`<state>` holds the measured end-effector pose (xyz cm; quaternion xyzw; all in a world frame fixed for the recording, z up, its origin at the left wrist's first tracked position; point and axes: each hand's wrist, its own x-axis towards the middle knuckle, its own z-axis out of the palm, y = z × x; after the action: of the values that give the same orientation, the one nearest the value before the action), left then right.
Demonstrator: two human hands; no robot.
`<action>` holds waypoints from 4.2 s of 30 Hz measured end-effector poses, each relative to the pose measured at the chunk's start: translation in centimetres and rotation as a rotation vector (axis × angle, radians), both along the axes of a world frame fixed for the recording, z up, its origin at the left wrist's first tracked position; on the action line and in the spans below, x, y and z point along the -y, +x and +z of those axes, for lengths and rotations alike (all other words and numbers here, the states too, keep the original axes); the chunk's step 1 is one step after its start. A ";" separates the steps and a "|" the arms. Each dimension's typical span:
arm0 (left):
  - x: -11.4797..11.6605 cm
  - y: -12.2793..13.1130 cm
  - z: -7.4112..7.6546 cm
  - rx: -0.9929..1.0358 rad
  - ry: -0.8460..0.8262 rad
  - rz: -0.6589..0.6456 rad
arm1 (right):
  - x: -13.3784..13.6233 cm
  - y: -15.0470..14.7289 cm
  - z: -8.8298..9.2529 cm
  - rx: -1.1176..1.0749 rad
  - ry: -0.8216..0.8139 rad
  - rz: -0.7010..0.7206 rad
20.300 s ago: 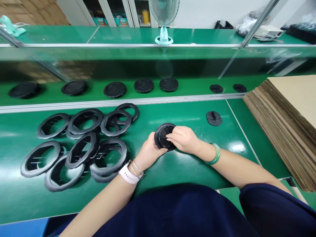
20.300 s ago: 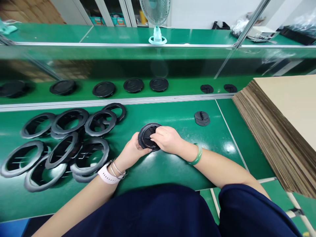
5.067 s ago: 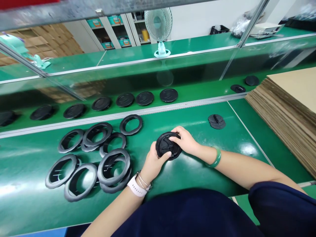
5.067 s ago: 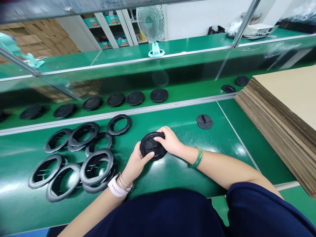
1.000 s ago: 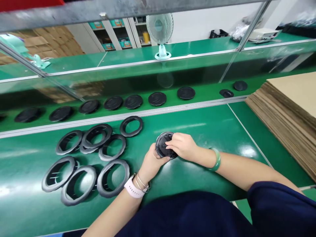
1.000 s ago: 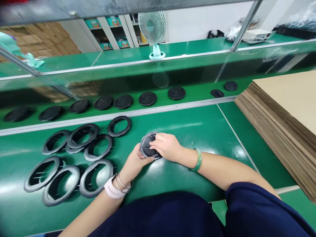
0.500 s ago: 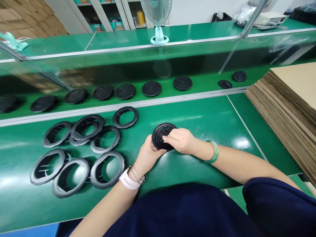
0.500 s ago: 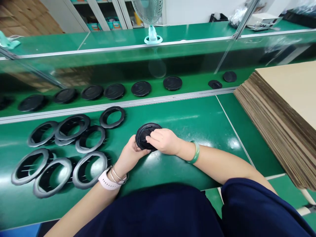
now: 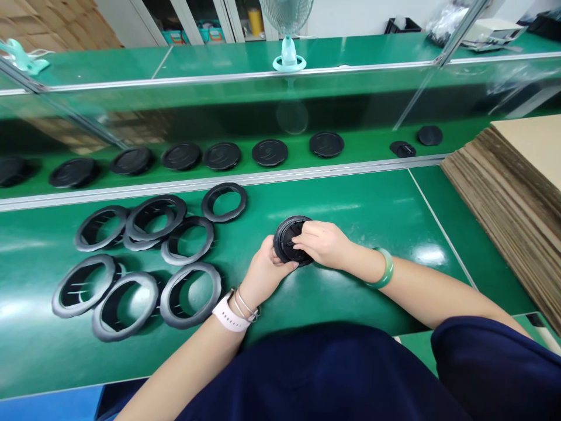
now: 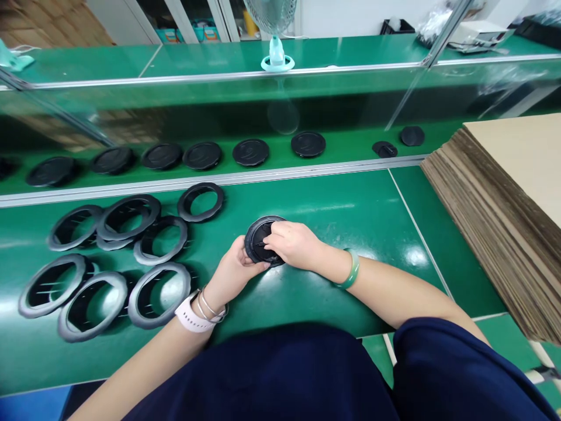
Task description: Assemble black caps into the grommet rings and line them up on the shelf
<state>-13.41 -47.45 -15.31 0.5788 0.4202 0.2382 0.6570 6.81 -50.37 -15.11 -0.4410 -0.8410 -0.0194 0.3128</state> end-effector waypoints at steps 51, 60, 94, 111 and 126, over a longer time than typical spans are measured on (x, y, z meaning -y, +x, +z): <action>0.0 -0.1 -0.1 0.030 0.024 -0.017 | -1.1 -0.3 -0.8 -0.677 -0.533 -0.340; -0.2 -0.4 -0.4 -0.142 0.282 -0.011 | -1.2 -1.2 -0.9 -0.788 -0.575 -0.442; -5.1 -2.0 -1.0 -0.776 0.985 0.349 | -4.6 3.5 -1.4 -1.950 -0.840 -0.119; 2.5 0.5 1.8 -0.428 0.915 -0.391 | -6.1 4.6 -1.9 -1.616 -0.672 -0.189; 0.3 -0.5 -0.2 -0.611 1.077 -0.246 | -14.7 17.9 -0.2 -0.573 -0.165 -0.865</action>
<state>-13.94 -47.72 -15.52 0.9144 0.3405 0.1632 0.1462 24.74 -35.71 -15.30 -0.7588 -0.4615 0.0409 0.4578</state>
